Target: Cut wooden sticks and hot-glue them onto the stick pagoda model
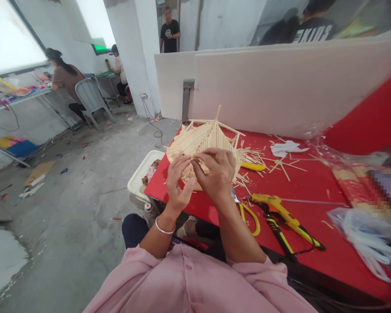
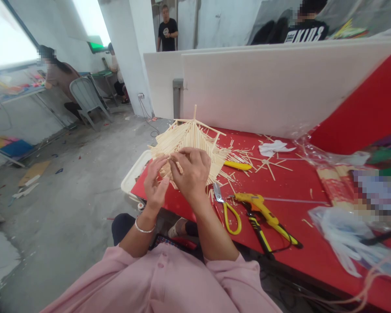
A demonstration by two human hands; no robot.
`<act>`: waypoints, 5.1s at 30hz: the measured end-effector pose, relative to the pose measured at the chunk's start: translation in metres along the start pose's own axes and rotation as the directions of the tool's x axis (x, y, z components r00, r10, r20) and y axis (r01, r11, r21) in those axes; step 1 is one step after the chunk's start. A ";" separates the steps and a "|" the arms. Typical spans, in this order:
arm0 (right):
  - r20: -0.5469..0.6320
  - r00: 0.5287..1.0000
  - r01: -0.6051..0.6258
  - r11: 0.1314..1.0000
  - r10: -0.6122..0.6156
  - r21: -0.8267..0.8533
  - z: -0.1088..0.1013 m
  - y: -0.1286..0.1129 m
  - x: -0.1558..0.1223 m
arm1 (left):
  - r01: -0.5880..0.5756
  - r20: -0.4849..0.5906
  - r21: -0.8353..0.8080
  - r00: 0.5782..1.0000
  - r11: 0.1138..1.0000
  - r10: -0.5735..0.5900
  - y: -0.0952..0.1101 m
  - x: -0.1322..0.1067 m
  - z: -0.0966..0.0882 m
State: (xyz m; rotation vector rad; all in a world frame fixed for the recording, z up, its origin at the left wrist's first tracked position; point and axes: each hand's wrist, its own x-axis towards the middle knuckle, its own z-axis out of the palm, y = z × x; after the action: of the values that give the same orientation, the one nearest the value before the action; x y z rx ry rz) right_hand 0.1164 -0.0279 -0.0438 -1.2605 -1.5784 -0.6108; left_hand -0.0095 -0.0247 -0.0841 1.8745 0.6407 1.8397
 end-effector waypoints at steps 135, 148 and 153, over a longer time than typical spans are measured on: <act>-0.013 1.000 0.013 1.000 -0.013 -0.009 -0.001 -0.001 0.001 | 0.012 -0.011 -0.017 1.000 1.000 -0.012 -0.002 -0.002 0.002; 0.008 1.000 -0.005 1.000 0.005 0.014 0.000 0.000 0.000 | 0.015 -0.010 -0.044 1.000 0.999 -0.016 -0.001 -0.002 0.001; 0.019 1.000 -0.017 1.000 0.017 0.018 0.000 0.001 -0.001 | 0.019 -0.007 -0.021 1.000 1.000 -0.019 0.000 -0.001 0.001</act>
State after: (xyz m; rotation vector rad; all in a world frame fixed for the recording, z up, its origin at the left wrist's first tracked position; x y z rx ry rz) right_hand 0.1173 -0.0277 -0.0448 -1.2687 -1.5843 -0.5744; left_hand -0.0083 -0.0257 -0.0851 1.8429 0.6367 1.8347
